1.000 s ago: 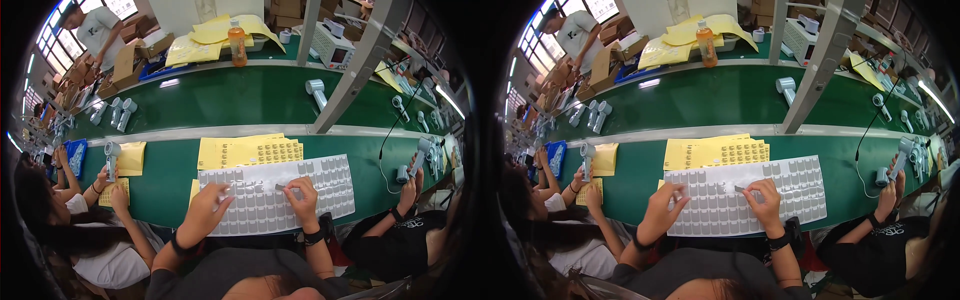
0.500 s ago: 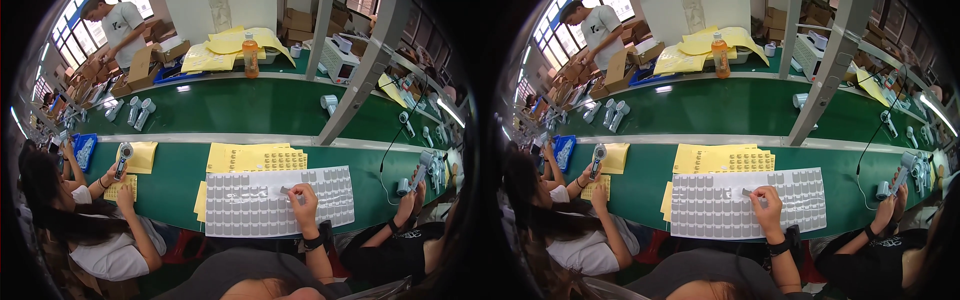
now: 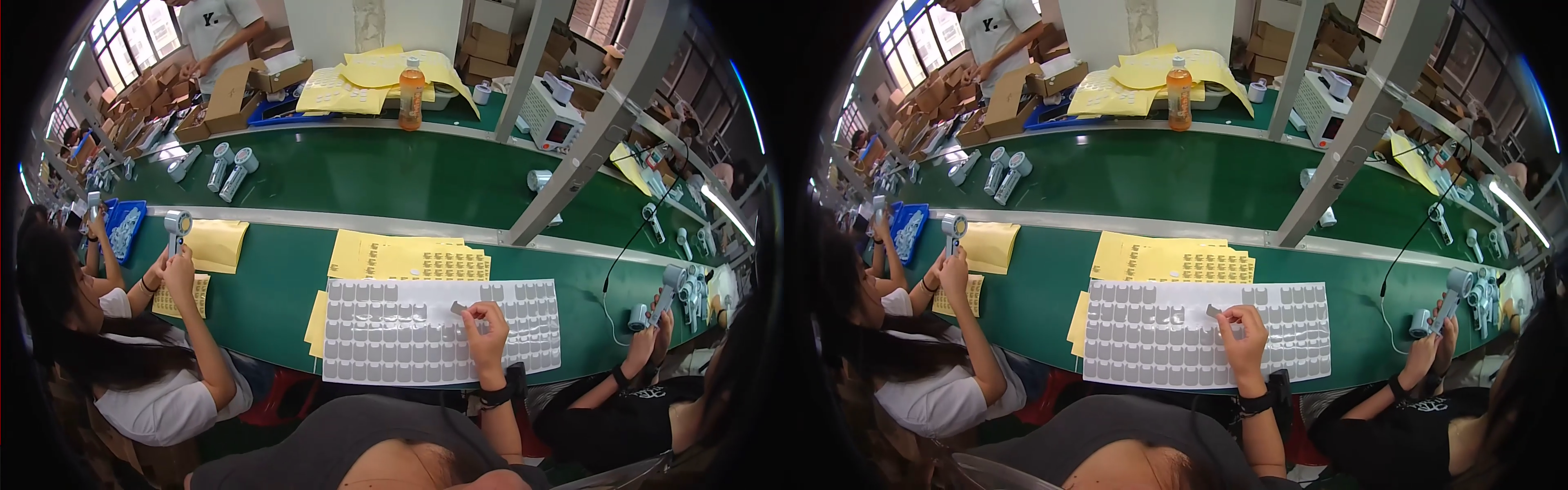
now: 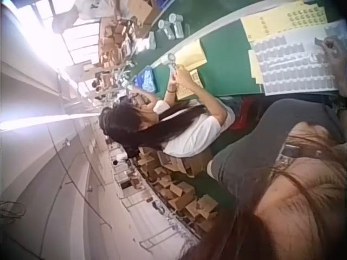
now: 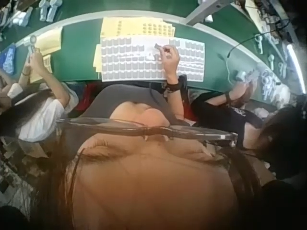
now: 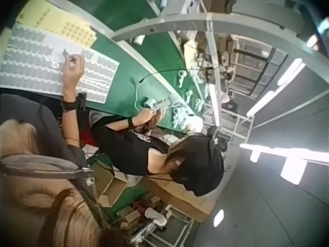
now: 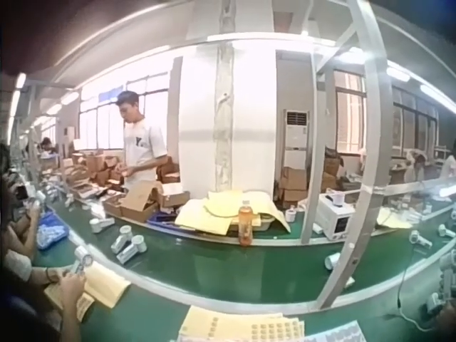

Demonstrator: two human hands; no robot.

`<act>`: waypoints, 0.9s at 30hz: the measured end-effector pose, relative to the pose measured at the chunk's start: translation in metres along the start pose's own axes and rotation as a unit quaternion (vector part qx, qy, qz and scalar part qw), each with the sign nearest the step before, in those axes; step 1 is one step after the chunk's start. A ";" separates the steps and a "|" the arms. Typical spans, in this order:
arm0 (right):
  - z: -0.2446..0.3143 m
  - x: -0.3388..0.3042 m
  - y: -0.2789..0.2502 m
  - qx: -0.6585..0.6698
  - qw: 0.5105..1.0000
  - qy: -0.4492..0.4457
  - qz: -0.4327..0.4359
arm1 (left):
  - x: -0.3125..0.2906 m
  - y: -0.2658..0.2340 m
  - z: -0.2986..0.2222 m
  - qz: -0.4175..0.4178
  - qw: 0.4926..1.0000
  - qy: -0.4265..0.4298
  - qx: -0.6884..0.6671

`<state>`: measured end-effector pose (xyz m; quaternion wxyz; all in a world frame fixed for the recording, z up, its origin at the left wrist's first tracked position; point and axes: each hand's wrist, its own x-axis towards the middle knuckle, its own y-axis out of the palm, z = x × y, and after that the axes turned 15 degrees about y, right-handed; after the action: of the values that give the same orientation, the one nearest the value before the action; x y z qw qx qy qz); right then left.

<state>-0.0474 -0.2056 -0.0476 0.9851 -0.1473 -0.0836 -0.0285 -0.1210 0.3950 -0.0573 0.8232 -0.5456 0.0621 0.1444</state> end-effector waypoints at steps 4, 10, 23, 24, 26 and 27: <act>0.001 0.002 0.000 0.000 1.000 0.003 -0.008 | 0.017 -0.003 0.007 0.013 0.997 0.073 -0.007; 0.001 0.006 -0.002 0.018 0.999 0.011 -0.023 | 0.033 -0.016 0.034 0.029 0.984 0.174 -0.003; -0.004 0.006 -0.006 0.041 0.996 0.025 -0.070 | 0.049 -0.043 0.101 0.058 0.919 0.389 0.011; -0.004 0.008 -0.007 0.020 0.998 0.006 -0.058 | 0.056 -0.042 0.105 0.064 0.908 0.413 0.012; -0.002 0.005 0.000 0.016 1.000 0.018 -0.021 | 0.065 -0.026 0.129 0.093 0.883 0.459 0.015; -0.002 0.005 0.002 0.021 0.999 0.029 -0.019 | 0.067 -0.010 0.137 0.105 0.881 0.461 0.017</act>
<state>-0.0422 -0.2045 -0.0493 0.9893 -0.1245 -0.0580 -0.0495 -0.0621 0.5285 -0.0116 0.6905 -0.5268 0.4942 -0.0394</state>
